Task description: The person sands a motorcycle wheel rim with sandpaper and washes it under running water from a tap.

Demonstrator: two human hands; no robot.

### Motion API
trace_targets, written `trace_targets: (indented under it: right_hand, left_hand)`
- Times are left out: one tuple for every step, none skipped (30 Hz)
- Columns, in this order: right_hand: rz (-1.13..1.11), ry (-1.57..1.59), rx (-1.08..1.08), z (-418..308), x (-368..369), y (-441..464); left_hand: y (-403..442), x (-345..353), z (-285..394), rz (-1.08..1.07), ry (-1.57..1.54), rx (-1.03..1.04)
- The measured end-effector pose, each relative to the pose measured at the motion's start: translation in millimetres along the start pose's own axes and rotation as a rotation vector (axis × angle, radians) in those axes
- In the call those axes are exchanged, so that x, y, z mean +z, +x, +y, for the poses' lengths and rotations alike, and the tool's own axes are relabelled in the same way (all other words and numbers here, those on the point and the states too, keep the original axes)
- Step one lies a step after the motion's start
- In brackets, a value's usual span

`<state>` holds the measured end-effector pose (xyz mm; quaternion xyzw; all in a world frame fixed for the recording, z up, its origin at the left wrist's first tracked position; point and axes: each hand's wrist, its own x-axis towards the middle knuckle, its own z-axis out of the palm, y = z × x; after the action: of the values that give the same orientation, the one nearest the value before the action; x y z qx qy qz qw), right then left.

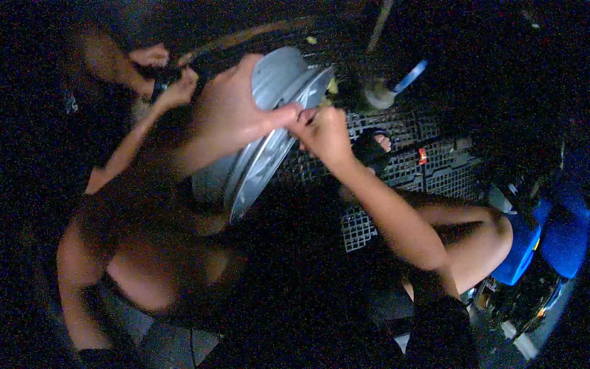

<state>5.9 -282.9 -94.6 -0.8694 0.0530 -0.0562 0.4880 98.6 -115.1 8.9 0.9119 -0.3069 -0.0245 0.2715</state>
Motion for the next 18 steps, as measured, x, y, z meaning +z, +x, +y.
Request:
trace_targets:
  right_hand:
    - [-0.021,0.019,-0.048,4.2,-0.1,1.1]
    - [-0.007,0.016,-0.037,10.8,-5.7,-0.7]
    - [-0.165,0.187,0.142,13.6,-16.4,-6.2]
    - [-0.326,0.357,0.305,16.8,-24.0,-7.3]
    - [-0.318,0.359,0.360,21.1,-31.8,-10.4]
    - [-0.304,0.359,0.356,34.6,-36.1,-12.6]
    - [-0.256,0.396,0.358,53.0,-36.2,-16.3]
    - [-0.206,0.433,0.357,67.7,-35.2,-18.4]
    - [-0.260,0.351,0.373,75.2,-33.4,-20.2]
    - [-0.294,0.372,0.398,71.3,-33.3,-22.8]
    - [-0.335,0.299,0.330,70.4,-28.6,-25.0]
    - [-0.376,0.222,0.259,64.6,-23.2,-24.5]
    - [-0.349,0.241,0.202,54.1,-18.3,-24.0]
    - [-0.345,0.247,0.210,50.3,-8.9,-22.5]
    - [-0.299,0.366,0.234,48.8,0.4,-18.1]
    - [-0.257,0.482,0.257,47.5,9.3,-15.1]
    - [-0.183,0.612,0.336,45.4,18.1,-15.3]
    - [-0.194,0.611,0.341,45.5,24.0,-18.8]
  left_hand:
    - [-0.8,-1.7,3.9,-0.069,-0.009,-0.049]
    - [-1.1,-3.8,5.5,-0.079,-0.014,-0.035]
    - [-3.2,-5.2,7.1,-0.094,-0.090,-0.014]
    - [-5.4,-8.5,2.8,-0.095,-0.164,0.003]
    - [-8.6,-13.1,-2.7,-0.091,-0.132,-0.004]
    - [-10.8,-20.8,-10.9,-0.090,-0.129,0.010]
    - [-12.7,-29.8,-22.0,-0.130,-0.244,0.027]
    - [-13.2,-37.6,-31.5,-0.171,-0.357,0.045]
    - [-14.7,-47.3,-36.5,-0.181,-0.354,0.060]
    - [-19.6,-61.5,-33.9,-0.176,-0.200,0.097]
    - [-23.7,-67.4,-35.8,-0.170,-0.054,0.136]
    - [-27.6,-69.2,-39.9,-0.180,-0.055,0.146]
    - [-31.7,-70.1,-44.3,-0.227,-0.180,0.082]
    - [-34.2,-69.5,-50.2,-0.274,-0.304,0.012]
    - [-32.4,-64.5,-48.7,-0.156,-0.254,0.131]
    - [-33.6,-64.9,-47.4,-0.157,-0.256,0.122]
    - [-36.9,-65.2,-44.5,-0.284,-0.252,-0.109]
    - [-40.5,-65.5,-39.7,-0.410,-0.249,-0.341]
